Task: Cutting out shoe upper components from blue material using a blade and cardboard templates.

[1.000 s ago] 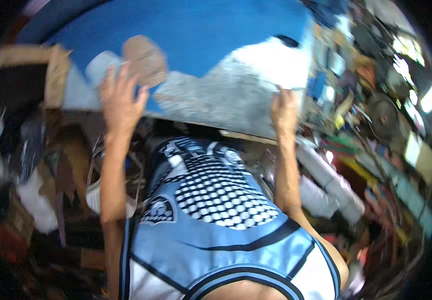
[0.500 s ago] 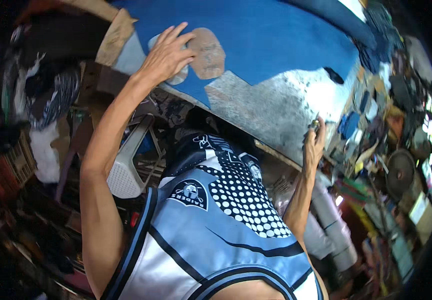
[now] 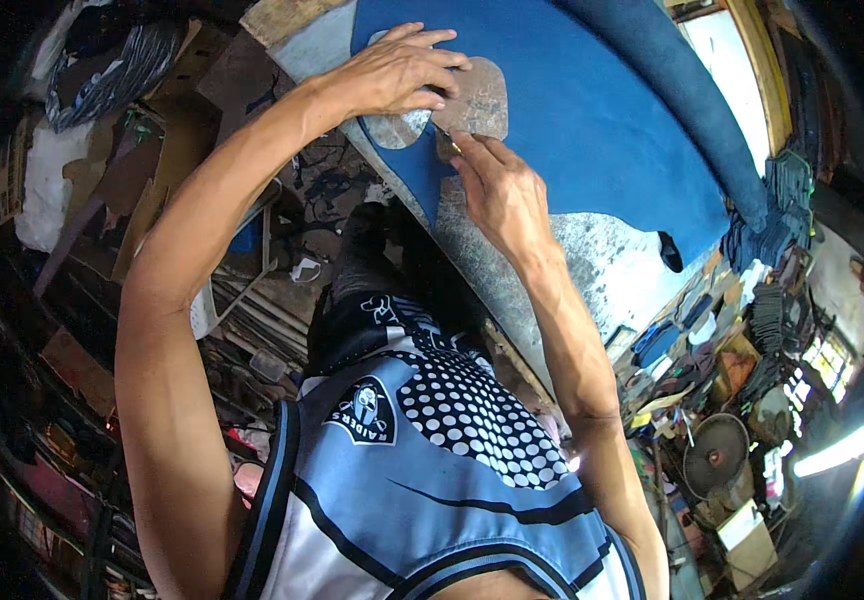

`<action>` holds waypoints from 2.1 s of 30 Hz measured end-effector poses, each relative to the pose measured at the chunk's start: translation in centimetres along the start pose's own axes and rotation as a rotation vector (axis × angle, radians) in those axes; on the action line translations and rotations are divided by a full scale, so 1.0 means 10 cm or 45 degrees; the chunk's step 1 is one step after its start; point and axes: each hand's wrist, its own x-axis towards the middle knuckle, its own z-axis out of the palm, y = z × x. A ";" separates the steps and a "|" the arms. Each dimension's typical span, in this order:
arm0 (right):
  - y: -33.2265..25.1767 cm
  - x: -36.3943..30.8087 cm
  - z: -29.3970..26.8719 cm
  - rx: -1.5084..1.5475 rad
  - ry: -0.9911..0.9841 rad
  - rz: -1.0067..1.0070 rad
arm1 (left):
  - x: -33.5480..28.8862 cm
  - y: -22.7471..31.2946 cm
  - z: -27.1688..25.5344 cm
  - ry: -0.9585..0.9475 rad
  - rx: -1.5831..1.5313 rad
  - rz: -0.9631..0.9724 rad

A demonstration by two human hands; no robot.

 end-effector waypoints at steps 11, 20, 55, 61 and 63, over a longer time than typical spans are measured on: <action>0.00 0.03 0.08 -0.062 0.048 0.053 | 0.03 0.01 0.06 0.039 -0.018 -0.015; -0.07 0.01 0.10 -0.152 0.026 0.101 | -0.01 -0.02 0.18 0.090 0.015 -0.032; -0.26 -0.10 0.33 -0.124 0.141 0.296 | 0.04 0.01 0.20 -0.015 0.062 -0.034; -0.29 -0.20 0.41 -0.032 0.171 0.384 | 0.07 -0.07 0.34 0.098 0.099 -0.009; -0.29 -0.22 0.41 0.031 0.178 0.415 | 0.06 -0.09 0.17 -0.011 0.123 0.124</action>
